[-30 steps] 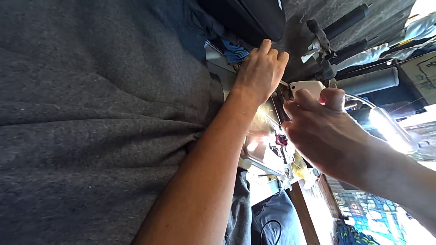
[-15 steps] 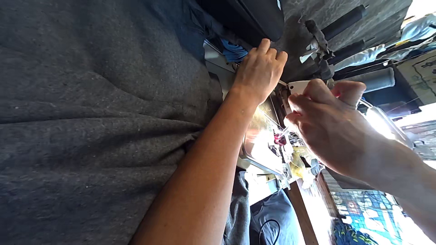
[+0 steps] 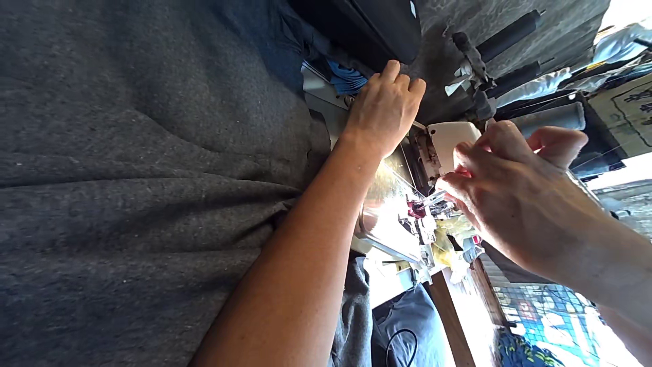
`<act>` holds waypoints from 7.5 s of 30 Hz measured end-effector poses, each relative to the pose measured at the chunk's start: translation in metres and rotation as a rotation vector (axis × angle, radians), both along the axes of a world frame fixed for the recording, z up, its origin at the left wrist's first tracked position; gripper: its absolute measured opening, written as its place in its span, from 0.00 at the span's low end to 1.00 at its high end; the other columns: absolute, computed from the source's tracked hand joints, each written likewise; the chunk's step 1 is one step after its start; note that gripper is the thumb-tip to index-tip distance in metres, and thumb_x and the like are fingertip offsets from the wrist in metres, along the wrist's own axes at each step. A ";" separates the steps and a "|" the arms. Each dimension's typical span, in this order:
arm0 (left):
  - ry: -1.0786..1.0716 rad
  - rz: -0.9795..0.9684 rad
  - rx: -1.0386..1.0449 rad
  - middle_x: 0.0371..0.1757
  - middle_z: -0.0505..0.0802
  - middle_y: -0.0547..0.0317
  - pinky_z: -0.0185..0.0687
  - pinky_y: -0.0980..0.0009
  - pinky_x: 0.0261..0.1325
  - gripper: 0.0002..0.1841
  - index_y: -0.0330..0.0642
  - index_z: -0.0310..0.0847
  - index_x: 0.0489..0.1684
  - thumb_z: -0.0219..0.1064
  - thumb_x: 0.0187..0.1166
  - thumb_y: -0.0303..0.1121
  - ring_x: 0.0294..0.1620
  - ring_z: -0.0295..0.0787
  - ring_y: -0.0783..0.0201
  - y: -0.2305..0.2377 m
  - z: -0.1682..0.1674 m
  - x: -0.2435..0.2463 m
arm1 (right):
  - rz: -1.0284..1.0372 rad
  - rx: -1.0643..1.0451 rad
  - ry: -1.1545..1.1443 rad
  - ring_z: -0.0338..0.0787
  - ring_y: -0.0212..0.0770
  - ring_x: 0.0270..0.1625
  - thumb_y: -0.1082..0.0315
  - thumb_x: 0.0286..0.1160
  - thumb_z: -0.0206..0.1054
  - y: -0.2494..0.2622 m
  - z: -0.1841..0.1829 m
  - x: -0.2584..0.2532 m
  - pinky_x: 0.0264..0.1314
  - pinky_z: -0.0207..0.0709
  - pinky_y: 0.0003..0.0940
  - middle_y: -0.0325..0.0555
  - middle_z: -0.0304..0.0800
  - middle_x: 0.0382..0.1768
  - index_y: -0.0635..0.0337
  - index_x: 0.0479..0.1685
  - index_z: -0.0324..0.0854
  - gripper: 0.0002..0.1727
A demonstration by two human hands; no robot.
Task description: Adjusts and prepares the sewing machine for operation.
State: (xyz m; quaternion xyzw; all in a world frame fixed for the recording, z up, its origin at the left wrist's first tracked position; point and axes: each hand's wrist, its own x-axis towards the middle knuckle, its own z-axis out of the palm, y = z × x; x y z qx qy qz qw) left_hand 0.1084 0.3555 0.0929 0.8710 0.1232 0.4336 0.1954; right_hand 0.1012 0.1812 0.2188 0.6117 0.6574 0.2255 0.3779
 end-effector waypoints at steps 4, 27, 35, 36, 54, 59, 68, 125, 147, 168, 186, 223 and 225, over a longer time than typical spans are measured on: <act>-0.026 0.005 0.005 0.43 0.91 0.41 0.79 0.54 0.61 0.10 0.31 0.84 0.50 0.55 0.85 0.22 0.63 0.84 0.39 0.000 -0.002 0.001 | -0.037 -0.046 -0.019 0.83 0.60 0.51 0.67 0.71 0.73 0.003 -0.003 -0.005 0.57 0.62 0.64 0.49 0.82 0.30 0.52 0.24 0.89 0.08; -0.016 -0.010 0.009 0.43 0.90 0.43 0.79 0.55 0.59 0.09 0.31 0.84 0.49 0.57 0.83 0.21 0.61 0.85 0.41 0.001 -0.001 0.000 | -0.023 -0.186 -0.010 0.80 0.53 0.53 0.78 0.66 0.71 0.032 -0.022 -0.012 0.63 0.58 0.57 0.46 0.80 0.32 0.54 0.18 0.81 0.12; -0.042 -0.004 0.012 0.43 0.91 0.42 0.79 0.55 0.60 0.10 0.30 0.84 0.48 0.56 0.85 0.22 0.62 0.85 0.41 0.001 -0.003 0.001 | -0.045 -0.130 -0.009 0.81 0.54 0.53 0.76 0.69 0.68 0.029 -0.010 -0.010 0.60 0.57 0.57 0.48 0.84 0.35 0.54 0.17 0.84 0.13; -0.030 -0.003 0.014 0.43 0.91 0.42 0.79 0.55 0.60 0.10 0.31 0.84 0.48 0.56 0.85 0.22 0.62 0.85 0.41 0.001 -0.002 0.001 | -0.064 -0.145 -0.017 0.82 0.55 0.54 0.77 0.68 0.69 0.029 -0.008 -0.011 0.61 0.58 0.59 0.48 0.84 0.35 0.54 0.17 0.84 0.12; -0.022 -0.007 0.016 0.44 0.91 0.41 0.79 0.54 0.62 0.09 0.31 0.84 0.49 0.57 0.86 0.24 0.64 0.84 0.39 0.002 -0.003 0.001 | -0.034 -0.185 -0.001 0.82 0.52 0.53 0.76 0.69 0.69 0.025 -0.022 -0.005 0.63 0.60 0.56 0.45 0.81 0.32 0.54 0.18 0.82 0.12; -0.055 -0.001 0.027 0.44 0.91 0.40 0.80 0.53 0.61 0.09 0.30 0.84 0.48 0.57 0.86 0.24 0.64 0.84 0.38 0.001 -0.004 0.002 | -0.035 -0.091 0.042 0.81 0.53 0.50 0.77 0.66 0.69 0.021 -0.010 -0.001 0.62 0.57 0.58 0.46 0.81 0.30 0.54 0.16 0.81 0.13; -0.031 -0.001 0.040 0.43 0.90 0.40 0.80 0.53 0.61 0.09 0.30 0.83 0.47 0.60 0.86 0.28 0.62 0.84 0.38 0.002 -0.003 0.000 | -0.013 0.091 0.104 0.79 0.59 0.50 0.68 0.71 0.68 -0.011 -0.006 0.022 0.57 0.59 0.65 0.47 0.78 0.31 0.53 0.27 0.89 0.07; 0.007 -0.002 0.072 0.42 0.90 0.41 0.77 0.52 0.65 0.09 0.33 0.82 0.45 0.58 0.88 0.29 0.61 0.84 0.38 0.004 -0.004 -0.002 | 0.416 0.511 0.045 0.75 0.41 0.45 0.69 0.86 0.61 -0.096 -0.061 0.048 0.68 0.53 0.41 0.40 0.83 0.38 0.54 0.47 0.87 0.08; 0.020 0.014 0.079 0.44 0.90 0.41 0.77 0.51 0.66 0.08 0.32 0.82 0.45 0.59 0.87 0.27 0.62 0.84 0.37 0.004 -0.004 0.001 | 0.099 0.445 0.280 0.78 0.51 0.40 0.74 0.78 0.60 -0.070 -0.046 0.035 0.44 0.67 0.42 0.49 0.79 0.33 0.62 0.37 0.91 0.12; 0.020 0.017 0.065 0.44 0.90 0.41 0.78 0.52 0.63 0.09 0.32 0.82 0.46 0.58 0.88 0.28 0.61 0.84 0.38 0.003 -0.003 -0.001 | 0.032 0.382 0.322 0.77 0.54 0.47 0.71 0.77 0.58 -0.054 -0.031 0.024 0.51 0.59 0.55 0.46 0.78 0.34 0.55 0.36 0.92 0.14; 0.023 0.046 0.081 0.44 0.91 0.44 0.79 0.56 0.63 0.10 0.33 0.83 0.49 0.59 0.88 0.30 0.62 0.85 0.41 0.002 -0.003 0.001 | -0.049 0.133 0.086 0.79 0.64 0.52 0.78 0.67 0.62 -0.023 -0.027 0.014 0.53 0.62 0.61 0.55 0.80 0.33 0.58 0.22 0.82 0.09; -0.067 0.031 0.094 0.38 0.90 0.43 0.78 0.53 0.63 0.06 0.34 0.82 0.41 0.61 0.85 0.26 0.57 0.86 0.40 0.005 -0.009 0.004 | -0.060 0.321 0.182 0.79 0.55 0.54 0.72 0.74 0.65 -0.042 -0.035 0.029 0.59 0.59 0.58 0.44 0.83 0.35 0.50 0.31 0.87 0.08; -0.066 0.028 0.095 0.39 0.90 0.43 0.79 0.53 0.64 0.07 0.33 0.82 0.41 0.61 0.86 0.27 0.58 0.86 0.40 0.005 -0.009 0.003 | -0.030 0.358 0.223 0.79 0.52 0.51 0.74 0.73 0.62 -0.044 -0.039 0.032 0.58 0.58 0.55 0.43 0.80 0.31 0.51 0.30 0.87 0.10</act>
